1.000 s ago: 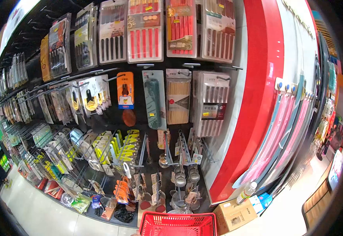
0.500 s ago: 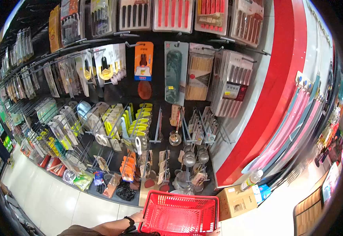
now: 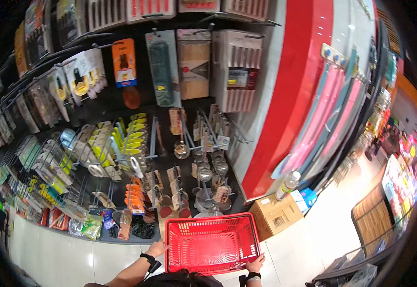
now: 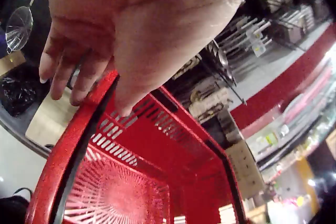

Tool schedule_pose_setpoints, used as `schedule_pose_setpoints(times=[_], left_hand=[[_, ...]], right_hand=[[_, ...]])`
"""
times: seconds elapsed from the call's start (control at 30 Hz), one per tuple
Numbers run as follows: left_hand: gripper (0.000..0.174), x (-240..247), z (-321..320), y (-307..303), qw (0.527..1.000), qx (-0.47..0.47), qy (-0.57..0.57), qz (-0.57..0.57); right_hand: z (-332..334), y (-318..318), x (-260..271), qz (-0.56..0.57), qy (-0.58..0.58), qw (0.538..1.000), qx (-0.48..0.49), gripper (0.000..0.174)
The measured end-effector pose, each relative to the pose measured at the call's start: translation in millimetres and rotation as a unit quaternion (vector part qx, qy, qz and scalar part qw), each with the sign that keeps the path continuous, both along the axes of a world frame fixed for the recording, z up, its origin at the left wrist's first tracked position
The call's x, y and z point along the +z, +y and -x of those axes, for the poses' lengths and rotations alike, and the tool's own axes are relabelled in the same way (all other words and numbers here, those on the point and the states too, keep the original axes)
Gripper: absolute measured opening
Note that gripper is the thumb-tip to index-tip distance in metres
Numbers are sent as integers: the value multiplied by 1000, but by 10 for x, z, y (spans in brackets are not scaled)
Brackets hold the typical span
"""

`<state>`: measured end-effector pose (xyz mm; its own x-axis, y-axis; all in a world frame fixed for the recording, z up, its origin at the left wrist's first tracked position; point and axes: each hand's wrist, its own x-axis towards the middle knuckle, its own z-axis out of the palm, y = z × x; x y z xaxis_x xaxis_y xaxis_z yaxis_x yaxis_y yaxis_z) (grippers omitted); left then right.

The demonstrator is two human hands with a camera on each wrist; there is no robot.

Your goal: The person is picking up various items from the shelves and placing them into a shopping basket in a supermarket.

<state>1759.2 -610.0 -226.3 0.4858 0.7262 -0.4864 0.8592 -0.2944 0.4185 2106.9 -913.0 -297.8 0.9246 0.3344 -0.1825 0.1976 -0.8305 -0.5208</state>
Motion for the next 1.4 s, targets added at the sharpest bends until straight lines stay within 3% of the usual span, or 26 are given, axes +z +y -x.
schedule_pose_setpoints(times=[0.07,0.13,0.17,0.33,0.4,0.57,0.73,0.8,0.87,0.93,0.97,1.0,1.03,1.07,1.13,1.2,1.33,1.4], left_hand=[[41,-113,-54,-186,998,62,4,0],[41,-416,-26,-143,997,62,-7,-37],[42,-588,23,-53,999,13,17,-34],[43,-158,23,20,998,48,41,6],[43,-172,18,46,996,69,52,29],[47,-154,-57,82,989,95,96,57],[50,-254,7,155,993,81,64,65],[51,-233,20,154,992,85,58,73],[50,-250,39,140,995,73,43,58],[48,-53,44,132,996,58,-1,60],[47,-98,63,135,996,54,-22,61],[46,-133,97,117,996,47,-41,62],[49,-295,102,140,994,65,-30,82],[49,-326,116,133,995,57,-29,83],[53,-372,126,136,990,102,-85,41],[51,-439,158,159,990,93,-108,-11],[47,-42,272,100,989,93,-111,-17],[45,-14,341,35,975,140,-173,14]], right_hand=[[2,-14,51,-1,28,1000,-2,110],[-7,6,160,16,75,997,-13,110],[-28,12,166,13,65,998,-2,110],[-121,11,178,60,93,994,12,111],[-123,-7,197,26,99,994,29,118],[-227,33,236,76,104,991,24,118],[-496,9,176,104,175,976,72,116],[-405,84,350,186,156,969,48,111],[-272,289,695,255,91,956,110,103],[-436,452,509,52,-94,972,208,90],[-550,651,600,-66,-146,948,274,80],[-593,920,844,-136,-131,931,313,70],[-426,1252,1443,-197,-123,923,306,59],[-378,1510,1795,-210,-159,911,316,58],[-585,2059,2080,-266,-75,908,315,57],[-576,2561,2570,-318,-125,891,298,57],[-616,3526,3325,-446,43,867,219,60],[-789,3971,3397,-434,33,878,198,57]])
